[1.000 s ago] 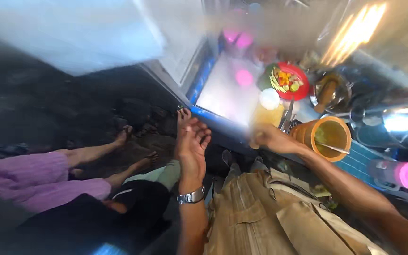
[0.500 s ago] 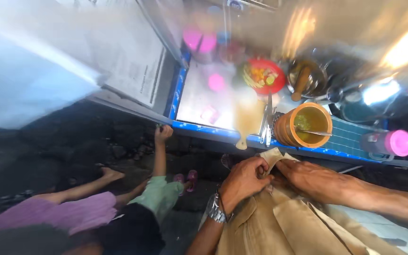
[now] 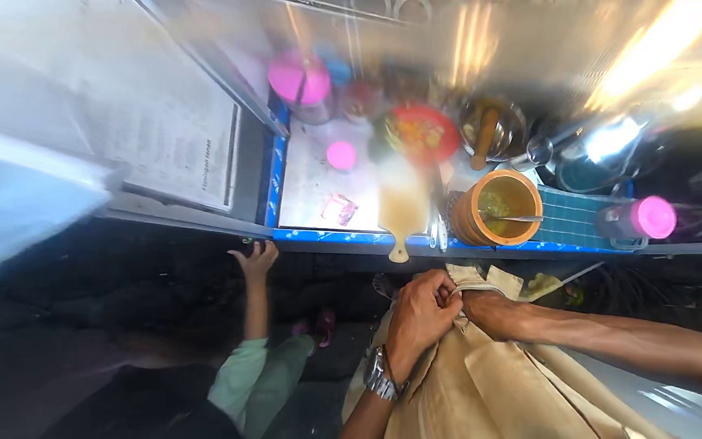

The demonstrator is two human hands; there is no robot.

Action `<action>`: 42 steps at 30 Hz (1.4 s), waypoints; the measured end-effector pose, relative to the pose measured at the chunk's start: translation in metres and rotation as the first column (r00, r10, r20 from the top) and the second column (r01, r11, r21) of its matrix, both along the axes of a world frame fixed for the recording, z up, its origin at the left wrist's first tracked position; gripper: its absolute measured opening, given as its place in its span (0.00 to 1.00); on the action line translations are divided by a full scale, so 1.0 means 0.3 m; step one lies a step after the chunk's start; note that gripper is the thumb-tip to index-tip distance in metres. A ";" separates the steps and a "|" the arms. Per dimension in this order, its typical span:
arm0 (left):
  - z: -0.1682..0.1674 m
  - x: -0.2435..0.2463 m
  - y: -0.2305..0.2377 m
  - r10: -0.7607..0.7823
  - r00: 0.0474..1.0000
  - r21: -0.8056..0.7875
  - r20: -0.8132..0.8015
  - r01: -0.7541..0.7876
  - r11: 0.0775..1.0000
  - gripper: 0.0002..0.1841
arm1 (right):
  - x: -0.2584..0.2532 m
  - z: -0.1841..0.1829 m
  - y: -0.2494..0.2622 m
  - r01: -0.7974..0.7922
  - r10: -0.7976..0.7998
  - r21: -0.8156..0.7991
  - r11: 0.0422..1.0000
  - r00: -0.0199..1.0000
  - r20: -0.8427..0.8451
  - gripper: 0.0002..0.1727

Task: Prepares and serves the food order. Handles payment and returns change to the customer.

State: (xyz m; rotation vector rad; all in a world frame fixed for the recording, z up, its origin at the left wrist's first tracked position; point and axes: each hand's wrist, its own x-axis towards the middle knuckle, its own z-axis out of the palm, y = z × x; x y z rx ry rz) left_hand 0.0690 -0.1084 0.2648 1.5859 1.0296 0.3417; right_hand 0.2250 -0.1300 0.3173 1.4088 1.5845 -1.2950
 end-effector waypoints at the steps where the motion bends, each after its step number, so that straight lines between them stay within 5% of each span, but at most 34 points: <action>1: -0.005 0.004 -0.004 -0.008 1.000 -0.002 0.002 0.008 1.000 0.09 | 0.006 -0.011 -0.011 0.015 -0.015 0.010 1.000 1.000 -0.009 0.21; 9: -0.005 0.011 -0.023 0.003 1.000 0.006 0.019 -0.004 1.000 0.08 | 0.025 -0.019 -0.035 -0.042 0.043 -0.009 0.999 0.999 0.033 0.25; 17: -0.006 0.021 -0.024 -0.011 1.000 -0.010 0.023 0.011 1.000 0.09 | 0.067 -0.055 -0.049 -0.008 0.013 0.084 0.996 0.998 -0.066 0.17; 22: 0.000 0.026 -0.031 -0.026 0.999 0.002 0.020 0.026 1.000 0.09 | 0.060 -0.046 -0.036 0.151 -0.157 -0.045 0.988 0.968 -0.195 0.23; 28: 0.011 0.044 -0.036 -0.091 0.996 -0.020 0.013 0.091 0.996 0.09 | 0.078 -0.108 -0.057 0.336 -0.349 -0.137 0.932 0.933 -0.084 0.23; 32: 0.016 0.051 -0.030 -0.087 0.996 -0.005 0.009 0.087 0.996 0.09 | 0.071 -0.060 -0.096 0.438 -0.460 -0.141 0.888 0.852 -0.251 0.21; 38: 0.022 0.050 -0.018 -0.062 0.998 0.013 0.007 0.062 0.998 0.09 | 0.105 -0.050 -0.101 0.177 -0.151 0.061 0.982 0.940 -0.306 0.24; 42: 0.021 0.058 -0.023 -0.075 0.997 0.013 0.013 0.075 0.997 0.10 | 0.087 -0.060 -0.089 0.142 -0.143 -0.019 0.990 0.968 -0.207 0.24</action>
